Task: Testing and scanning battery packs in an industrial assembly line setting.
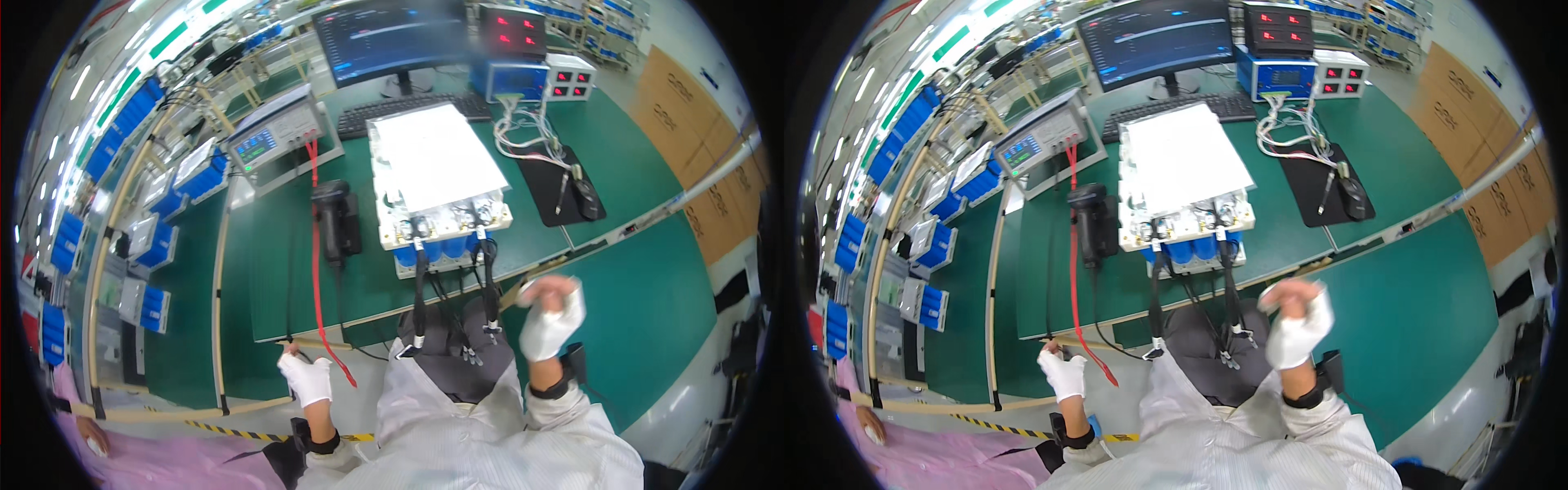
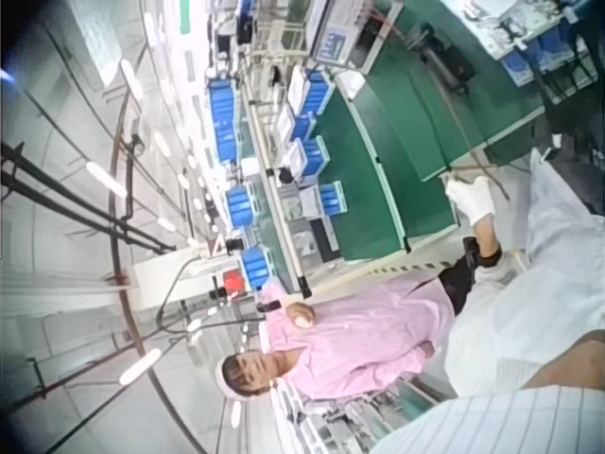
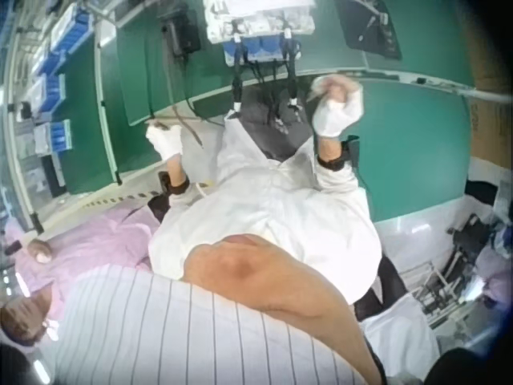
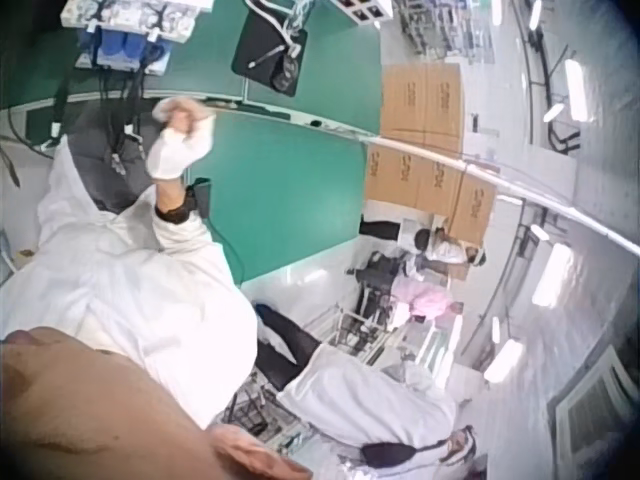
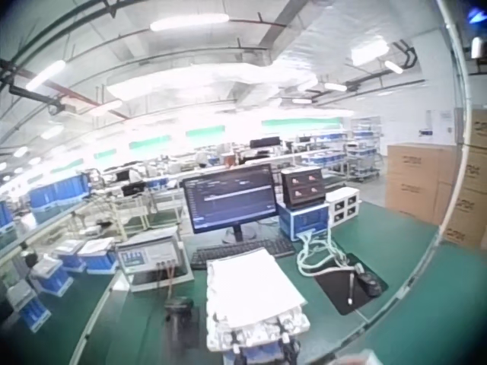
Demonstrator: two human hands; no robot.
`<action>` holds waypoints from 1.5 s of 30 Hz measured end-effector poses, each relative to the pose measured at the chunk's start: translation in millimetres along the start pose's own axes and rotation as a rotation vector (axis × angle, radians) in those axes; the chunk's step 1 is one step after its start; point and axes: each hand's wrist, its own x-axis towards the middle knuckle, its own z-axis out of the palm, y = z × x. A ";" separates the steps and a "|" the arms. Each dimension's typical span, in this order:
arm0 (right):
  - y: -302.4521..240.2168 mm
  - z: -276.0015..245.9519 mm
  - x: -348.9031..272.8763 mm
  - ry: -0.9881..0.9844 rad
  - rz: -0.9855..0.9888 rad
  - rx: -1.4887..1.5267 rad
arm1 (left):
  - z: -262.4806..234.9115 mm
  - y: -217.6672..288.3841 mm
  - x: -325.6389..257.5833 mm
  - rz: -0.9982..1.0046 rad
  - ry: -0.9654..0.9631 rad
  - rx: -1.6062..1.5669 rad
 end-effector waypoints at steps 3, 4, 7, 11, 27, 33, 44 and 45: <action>15.2 -0.7 -48.7 -0.238 0.106 -0.236 | 34.5 15.3 0.2 -0.017 -0.133 -0.138; 23.5 0.7 -57.7 -0.347 0.134 -0.421 | 43.8 19.2 2.5 0.002 -0.131 -0.140; 49.3 15.2 -75.2 -0.412 0.054 -0.593 | 65.2 23.1 8.1 -0.159 -0.030 -0.289; 69.7 20.4 -78.8 -0.423 0.249 -0.717 | 79.7 -7.9 3.7 -0.096 0.060 -0.440; 68.3 -8.2 -94.0 -0.602 0.171 -0.846 | -43.6 41.3 -7.4 -0.587 -0.568 -1.412; 85.9 9.3 -122.7 -0.600 0.239 -0.691 | -42.9 190.3 25.2 0.267 -0.371 -1.545; 70.8 1.6 -130.2 -0.454 1.197 0.226 | 18.5 304.0 44.4 0.606 -0.416 -1.589; 72.6 0.3 -129.9 -0.465 1.184 0.234 | 18.3 302.8 43.9 0.617 -0.450 -1.544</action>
